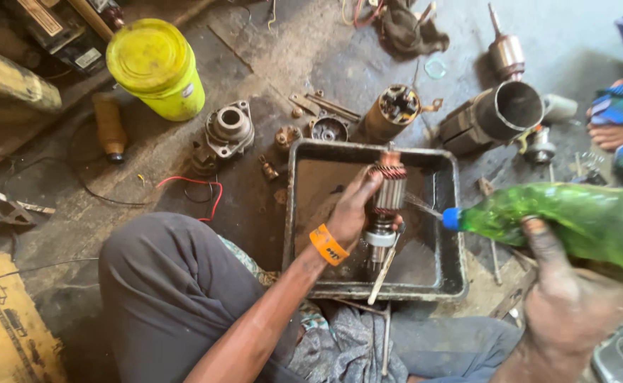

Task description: The person sits on the floor and scrubs a cylindrical motor part with a brush in a tray of liquid. They pour liquid from a green bottle onto the part, continue scrubbing, and then place the part down to scrub another metal component.

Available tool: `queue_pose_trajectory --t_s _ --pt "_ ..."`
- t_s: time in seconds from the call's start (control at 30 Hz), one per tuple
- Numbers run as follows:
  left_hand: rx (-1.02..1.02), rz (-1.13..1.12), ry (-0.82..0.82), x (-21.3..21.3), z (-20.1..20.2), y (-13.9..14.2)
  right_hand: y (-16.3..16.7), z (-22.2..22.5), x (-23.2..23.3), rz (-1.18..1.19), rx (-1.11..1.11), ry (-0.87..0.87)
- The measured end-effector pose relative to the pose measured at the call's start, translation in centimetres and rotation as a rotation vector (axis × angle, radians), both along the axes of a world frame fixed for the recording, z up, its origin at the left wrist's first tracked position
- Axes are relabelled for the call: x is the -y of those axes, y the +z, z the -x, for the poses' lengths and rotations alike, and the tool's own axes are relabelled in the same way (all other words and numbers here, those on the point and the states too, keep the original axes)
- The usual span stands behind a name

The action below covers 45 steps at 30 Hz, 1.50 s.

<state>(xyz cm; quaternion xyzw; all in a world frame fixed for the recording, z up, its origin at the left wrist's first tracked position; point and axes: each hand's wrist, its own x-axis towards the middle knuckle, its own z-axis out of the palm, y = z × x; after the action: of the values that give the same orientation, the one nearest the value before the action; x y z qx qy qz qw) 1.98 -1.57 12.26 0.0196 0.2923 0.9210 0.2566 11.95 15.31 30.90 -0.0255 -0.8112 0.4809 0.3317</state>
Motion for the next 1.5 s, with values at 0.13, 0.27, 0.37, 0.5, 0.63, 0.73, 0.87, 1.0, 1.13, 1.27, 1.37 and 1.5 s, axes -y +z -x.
queue_pose_trajectory --t_s 0.13,0.27,0.37,0.5,0.63,0.73,0.87,1.0,1.13,1.27,1.37,1.5 --pt "-0.019 0.056 -0.022 -0.3 0.0 -0.6 0.0 0.5 0.5 0.086 -0.020 -0.044" --pt "-0.191 0.357 0.108 -0.7 0.2 -0.7 -0.6 0.5 0.0 0.075 -0.026 -0.018" --pt "-0.448 0.901 0.297 -0.5 0.2 -0.5 -1.3 0.3 -0.7 0.053 -0.021 -0.036" --pt "-0.258 0.984 0.202 -0.2 -0.1 -0.1 -1.9 0.2 -1.2 0.032 -0.002 -0.040" --pt "-0.293 0.974 0.274 -0.5 -0.2 0.0 -2.0 0.2 -0.9 0.015 0.006 -0.043" --pt "-0.312 0.957 0.316 -0.8 -0.2 -0.2 -2.1 0.4 -0.8 0.081 -0.042 -0.011" --pt "-0.282 1.001 0.314 -0.8 -0.3 -0.5 -2.5 0.6 -0.8 0.006 -0.048 0.002" --pt "-0.284 1.011 0.267 -0.6 -0.2 -0.8 -3.3 0.8 -1.0 0.023 -0.073 -0.011" --pt "-0.078 0.581 0.109 -0.7 0.0 -0.7 -3.6 0.8 -1.5 0.072 -0.075 -0.005" --pt "-0.040 0.366 0.011 -0.6 0.1 -0.7 -3.5 0.6 -2.2 -0.038 -0.076 -0.031" --pt "0.009 0.325 -0.004 -0.5 0.1 -0.8 -3.7 0.6 -2.6 -0.071 -0.026 -0.031" --pt "0.161 0.222 -0.039 -0.7 0.1 -1.0 -3.9 0.4 -3.1 0.009 -0.068 0.011"
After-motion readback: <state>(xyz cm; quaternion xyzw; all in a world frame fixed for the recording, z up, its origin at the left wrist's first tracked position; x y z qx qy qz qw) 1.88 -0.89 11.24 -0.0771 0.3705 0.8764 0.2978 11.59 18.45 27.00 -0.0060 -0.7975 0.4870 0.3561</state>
